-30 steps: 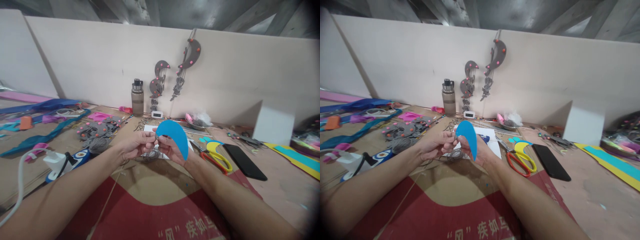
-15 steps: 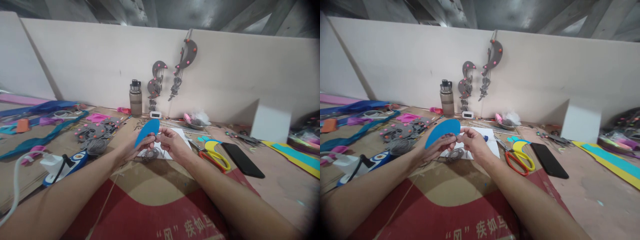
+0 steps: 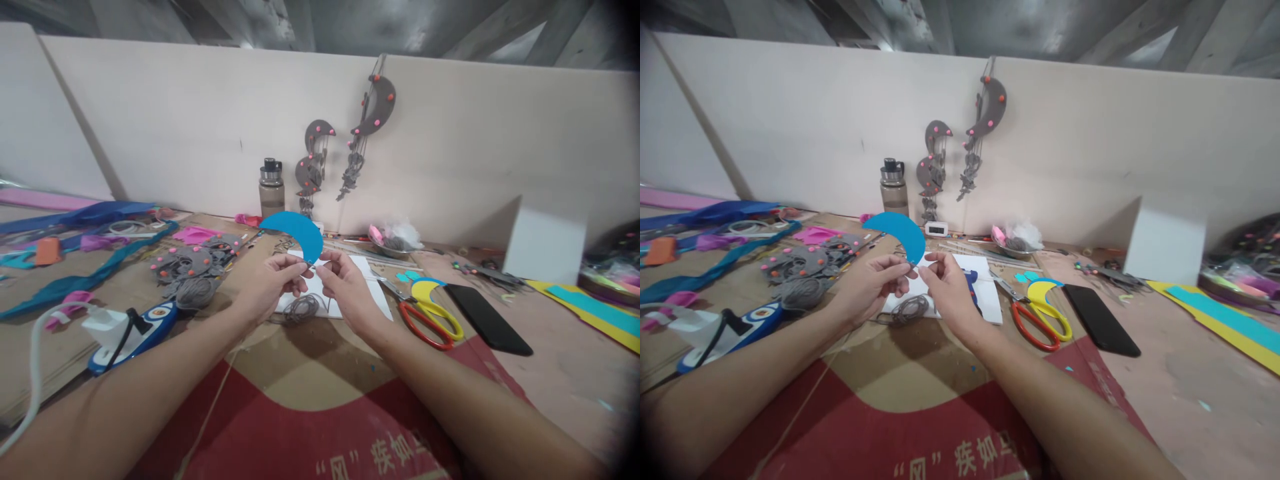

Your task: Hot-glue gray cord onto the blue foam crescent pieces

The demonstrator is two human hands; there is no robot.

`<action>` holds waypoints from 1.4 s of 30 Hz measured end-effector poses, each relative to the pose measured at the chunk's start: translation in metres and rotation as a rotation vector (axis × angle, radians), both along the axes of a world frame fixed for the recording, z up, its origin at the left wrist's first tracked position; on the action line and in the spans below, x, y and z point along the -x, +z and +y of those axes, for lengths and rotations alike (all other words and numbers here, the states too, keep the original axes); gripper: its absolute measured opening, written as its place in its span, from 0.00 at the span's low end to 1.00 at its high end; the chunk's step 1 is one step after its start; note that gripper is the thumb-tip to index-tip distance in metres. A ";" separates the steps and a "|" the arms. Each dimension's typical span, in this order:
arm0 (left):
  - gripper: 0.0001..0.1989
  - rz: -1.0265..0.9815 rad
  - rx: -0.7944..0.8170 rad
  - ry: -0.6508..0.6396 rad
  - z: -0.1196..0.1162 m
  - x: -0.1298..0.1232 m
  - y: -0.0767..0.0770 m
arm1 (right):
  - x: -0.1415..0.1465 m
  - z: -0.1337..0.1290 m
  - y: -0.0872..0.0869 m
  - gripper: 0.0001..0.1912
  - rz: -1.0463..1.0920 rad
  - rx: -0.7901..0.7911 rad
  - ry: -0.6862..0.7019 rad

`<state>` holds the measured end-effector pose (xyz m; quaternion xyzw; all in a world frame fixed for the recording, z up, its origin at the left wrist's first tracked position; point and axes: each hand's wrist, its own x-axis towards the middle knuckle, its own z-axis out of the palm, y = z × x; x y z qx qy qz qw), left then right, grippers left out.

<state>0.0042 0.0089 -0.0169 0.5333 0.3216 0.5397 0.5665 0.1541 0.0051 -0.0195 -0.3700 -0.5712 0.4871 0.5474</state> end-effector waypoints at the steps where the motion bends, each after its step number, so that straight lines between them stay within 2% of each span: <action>1: 0.09 -0.007 0.002 0.011 0.000 0.000 0.000 | 0.000 0.000 -0.001 0.12 -0.010 -0.014 -0.008; 3: 0.09 -0.021 0.009 0.030 0.000 -0.001 -0.001 | 0.001 -0.001 -0.002 0.09 -0.053 -0.043 -0.026; 9: 0.08 -0.103 0.049 0.055 0.001 -0.003 -0.003 | 0.001 -0.001 -0.007 0.08 -0.248 -0.134 -0.117; 15: 0.06 -0.227 0.097 0.004 0.002 -0.003 -0.003 | 0.000 0.002 -0.010 0.09 -0.454 -0.215 -0.155; 17: 0.06 -0.242 0.096 0.018 0.004 -0.002 -0.004 | -0.008 0.004 -0.005 0.11 -0.580 -0.301 -0.194; 20: 0.06 -0.247 0.067 0.072 0.008 0.000 -0.005 | -0.030 0.007 0.003 0.11 -0.895 -0.421 -0.342; 22: 0.07 -0.244 0.047 0.101 0.010 0.001 -0.006 | -0.046 0.009 0.004 0.13 -1.133 -0.359 -0.468; 24: 0.07 -0.236 0.032 0.119 0.011 0.001 -0.007 | -0.058 0.009 -0.001 0.19 -1.336 -0.196 -0.546; 27: 0.07 -0.203 0.019 0.131 0.010 0.000 -0.008 | -0.064 0.013 -0.015 0.24 -1.480 -0.054 -0.475; 30: 0.08 -0.143 0.013 0.130 0.009 -0.001 -0.009 | -0.063 0.020 -0.027 0.16 -1.405 0.011 -0.432; 32: 0.08 -0.122 0.012 0.136 0.009 -0.001 -0.010 | -0.062 0.025 -0.031 0.12 -1.262 0.033 -0.457; 34: 0.09 -0.117 0.011 0.147 0.010 -0.001 -0.010 | -0.061 0.028 -0.033 0.11 -1.021 -0.007 -0.528; 37: 0.08 -0.119 0.011 0.157 0.011 0.001 -0.011 | -0.059 0.027 -0.035 0.13 -0.493 -0.073 -0.614; 40: 0.07 -0.140 0.032 0.171 0.012 0.002 -0.010 | -0.050 0.020 -0.031 0.12 -0.075 -0.036 -0.486; 42: 0.06 -0.160 0.056 0.187 0.014 0.002 -0.010 | -0.041 0.012 -0.024 0.09 -0.031 -0.036 -0.394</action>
